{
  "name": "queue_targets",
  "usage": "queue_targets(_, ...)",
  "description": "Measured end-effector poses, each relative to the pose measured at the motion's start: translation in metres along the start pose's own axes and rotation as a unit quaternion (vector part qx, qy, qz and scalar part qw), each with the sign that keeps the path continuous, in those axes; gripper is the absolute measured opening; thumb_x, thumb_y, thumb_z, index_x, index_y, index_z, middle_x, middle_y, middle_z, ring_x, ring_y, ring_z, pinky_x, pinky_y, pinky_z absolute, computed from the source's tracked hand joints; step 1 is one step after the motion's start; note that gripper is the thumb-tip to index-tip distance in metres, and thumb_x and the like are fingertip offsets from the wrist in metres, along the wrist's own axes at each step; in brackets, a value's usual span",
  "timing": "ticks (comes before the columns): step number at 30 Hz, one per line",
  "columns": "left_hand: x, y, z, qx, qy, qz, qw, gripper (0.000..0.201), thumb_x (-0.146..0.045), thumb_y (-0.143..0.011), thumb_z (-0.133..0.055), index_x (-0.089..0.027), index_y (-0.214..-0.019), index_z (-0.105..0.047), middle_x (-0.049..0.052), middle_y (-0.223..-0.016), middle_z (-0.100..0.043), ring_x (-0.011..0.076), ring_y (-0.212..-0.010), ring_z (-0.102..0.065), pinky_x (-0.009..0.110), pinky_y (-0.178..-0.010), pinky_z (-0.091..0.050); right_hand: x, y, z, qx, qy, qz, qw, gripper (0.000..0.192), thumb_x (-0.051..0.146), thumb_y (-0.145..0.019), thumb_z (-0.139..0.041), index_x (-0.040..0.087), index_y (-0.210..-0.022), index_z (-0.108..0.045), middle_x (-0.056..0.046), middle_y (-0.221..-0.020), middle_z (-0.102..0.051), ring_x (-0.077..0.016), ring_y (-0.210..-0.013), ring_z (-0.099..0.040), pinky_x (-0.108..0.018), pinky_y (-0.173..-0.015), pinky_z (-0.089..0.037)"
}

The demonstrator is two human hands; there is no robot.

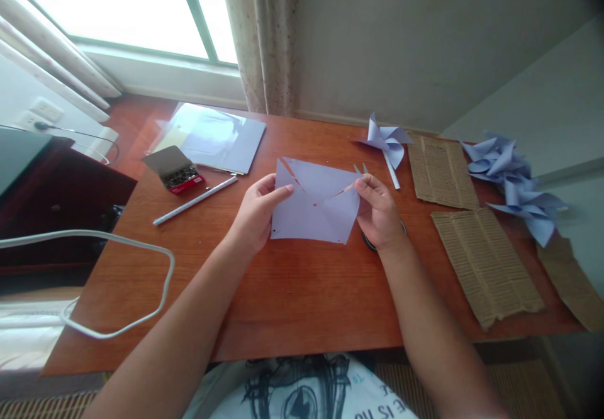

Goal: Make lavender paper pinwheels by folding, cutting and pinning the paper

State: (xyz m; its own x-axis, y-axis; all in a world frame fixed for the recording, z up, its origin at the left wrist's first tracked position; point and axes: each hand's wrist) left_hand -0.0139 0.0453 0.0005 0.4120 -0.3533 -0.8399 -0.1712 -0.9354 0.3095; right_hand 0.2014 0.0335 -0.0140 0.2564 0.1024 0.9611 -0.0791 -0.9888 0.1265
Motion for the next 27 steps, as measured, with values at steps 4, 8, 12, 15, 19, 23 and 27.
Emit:
queue_targets(4,0.0031,-0.0001,0.0017,0.005,-0.019,0.006,1.000,0.037,-0.033,-0.069,-0.087,-0.017,-0.100,-0.076,0.006,-0.087,-0.079,0.0209,-0.069,-0.072,0.030,-0.067,-0.056,0.0000,0.0009,0.0001,0.002,0.007,0.006,1.000,0.032,0.048,-0.077,-0.078,0.026,-0.074,-0.055,0.005,-0.071,-0.061,-0.0144,-0.062,-0.057,-0.029,-0.064,-0.051)
queue_targets(8,0.0040,-0.0002,0.0013,-0.002,-0.022,0.019,1.000,0.035,-0.034,-0.067,-0.089,-0.016,-0.095,-0.077,0.006,-0.082,-0.079,0.0209,-0.066,-0.071,0.030,-0.066,-0.057,0.0007,0.0017,0.0010,0.004,-0.003,0.018,1.000,0.029,0.045,-0.078,-0.078,0.026,-0.073,-0.057,0.005,-0.072,-0.063,-0.0132,-0.062,-0.057,-0.028,-0.063,-0.050)
queue_targets(12,0.0027,-0.0002,0.0001,0.003,-0.025,0.020,0.999,0.030,-0.033,-0.069,-0.088,-0.014,-0.088,-0.076,0.006,-0.079,-0.078,0.0193,-0.066,-0.071,0.028,-0.065,-0.056,0.0013,0.0019,0.0013,0.006,-0.055,0.013,0.998,0.024,0.036,-0.078,-0.080,0.024,-0.071,-0.060,0.006,-0.067,-0.061,-0.0107,-0.060,-0.055,-0.024,-0.060,-0.047)
queue_targets(15,0.0030,-0.0006,0.0008,0.003,-0.025,0.021,0.999,0.028,-0.029,-0.069,-0.087,-0.013,-0.089,-0.076,0.006,-0.078,-0.078,0.0196,-0.067,-0.071,0.028,-0.067,-0.056,0.0004,0.0009,0.0017,-0.007,-0.080,0.010,0.997,0.021,0.036,-0.074,-0.083,0.025,-0.076,-0.065,0.006,-0.069,-0.062,-0.0109,-0.060,-0.055,-0.023,-0.058,-0.047)
queue_targets(19,0.0040,-0.0010,0.0021,-0.003,-0.026,0.022,0.999,0.028,-0.028,-0.071,-0.085,-0.014,-0.092,-0.076,0.006,-0.079,-0.079,0.0205,-0.069,-0.073,0.029,-0.067,-0.057,-0.0003,0.0002,0.0019,0.020,-0.078,0.014,0.997,0.022,0.047,-0.082,-0.078,0.027,-0.085,-0.070,0.003,-0.074,-0.065,-0.0157,-0.068,-0.062,-0.029,-0.064,-0.052)
queue_targets(23,0.0035,-0.0007,0.0010,-0.018,-0.023,0.021,0.999,0.029,-0.028,-0.069,-0.086,-0.013,-0.092,-0.076,0.006,-0.079,-0.079,0.0203,-0.068,-0.072,0.029,-0.067,-0.058,0.0004,0.0027,0.0001,0.055,-0.039,0.033,0.997,0.033,0.060,-0.085,-0.072,0.028,-0.091,-0.072,-0.001,-0.087,-0.071,-0.0208,-0.080,-0.068,-0.034,-0.073,-0.055)
queue_targets(27,0.0043,-0.0007,0.0009,-0.014,-0.023,0.023,0.999,0.032,-0.031,-0.070,-0.086,-0.013,-0.094,-0.075,0.006,-0.081,-0.079,0.0201,-0.067,-0.072,0.030,-0.068,-0.058,-0.0044,0.0047,-0.0026,0.061,0.026,0.024,0.998,0.027,0.049,-0.077,-0.084,0.028,-0.088,-0.073,0.001,-0.087,-0.073,-0.0197,-0.080,-0.068,-0.033,-0.076,-0.054)
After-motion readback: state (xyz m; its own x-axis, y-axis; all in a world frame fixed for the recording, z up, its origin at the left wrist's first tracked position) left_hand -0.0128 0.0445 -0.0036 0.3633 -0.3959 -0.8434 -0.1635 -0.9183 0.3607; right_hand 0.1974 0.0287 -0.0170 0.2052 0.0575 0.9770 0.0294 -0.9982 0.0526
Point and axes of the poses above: each hand's wrist, its own y-axis away from the middle knuckle, its own z-axis out of the back of the hand, x = y × z
